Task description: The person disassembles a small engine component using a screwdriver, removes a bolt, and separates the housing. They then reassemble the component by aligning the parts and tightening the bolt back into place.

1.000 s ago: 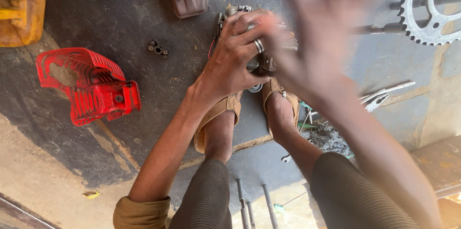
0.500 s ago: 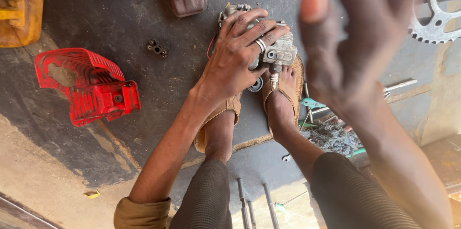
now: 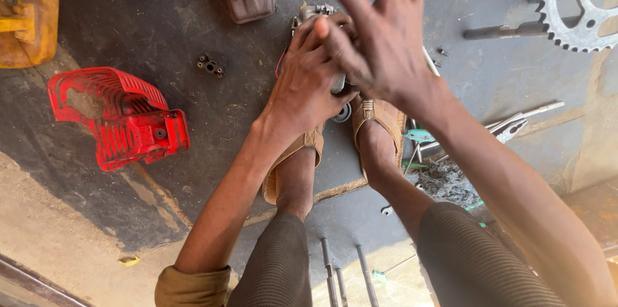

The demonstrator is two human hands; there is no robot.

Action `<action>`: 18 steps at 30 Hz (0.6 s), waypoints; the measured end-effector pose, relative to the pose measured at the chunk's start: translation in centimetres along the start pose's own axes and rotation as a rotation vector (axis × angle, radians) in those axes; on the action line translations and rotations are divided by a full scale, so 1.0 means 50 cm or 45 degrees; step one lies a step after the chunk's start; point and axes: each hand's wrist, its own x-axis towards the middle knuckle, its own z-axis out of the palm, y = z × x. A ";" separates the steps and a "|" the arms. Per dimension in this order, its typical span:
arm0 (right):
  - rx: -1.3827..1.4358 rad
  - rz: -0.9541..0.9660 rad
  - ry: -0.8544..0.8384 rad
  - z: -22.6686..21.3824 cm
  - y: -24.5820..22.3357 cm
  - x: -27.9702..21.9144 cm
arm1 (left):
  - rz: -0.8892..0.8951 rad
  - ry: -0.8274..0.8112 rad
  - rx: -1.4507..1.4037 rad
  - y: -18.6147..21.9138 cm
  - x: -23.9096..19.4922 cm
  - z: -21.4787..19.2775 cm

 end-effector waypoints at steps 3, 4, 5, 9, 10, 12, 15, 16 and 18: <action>0.101 0.009 0.181 -0.039 -0.011 0.000 | -0.019 -0.041 -0.013 0.006 -0.002 -0.010; 0.100 0.012 0.201 -0.053 -0.015 -0.002 | -0.015 -0.043 -0.009 0.010 -0.001 -0.012; 0.100 0.008 0.227 -0.068 -0.020 -0.004 | -0.009 -0.040 0.002 0.013 0.002 -0.016; 0.108 0.020 0.260 -0.128 -0.035 -0.039 | -0.023 -0.039 0.042 0.025 0.009 -0.023; 0.113 0.033 0.266 -0.140 -0.036 -0.047 | -0.030 -0.040 0.045 0.027 0.010 -0.022; 0.099 0.063 0.267 -0.146 -0.040 -0.055 | -0.043 -0.043 0.042 0.030 0.008 -0.016; 0.007 0.054 0.241 -0.104 -0.039 -0.030 | -0.076 -0.038 0.056 0.024 0.007 -0.007; -0.036 0.037 0.228 -0.079 -0.036 -0.015 | -0.054 -0.035 0.062 0.021 0.007 -0.006; 0.034 0.003 0.184 -0.023 -0.024 0.014 | -0.019 -0.031 0.077 0.018 0.001 -0.004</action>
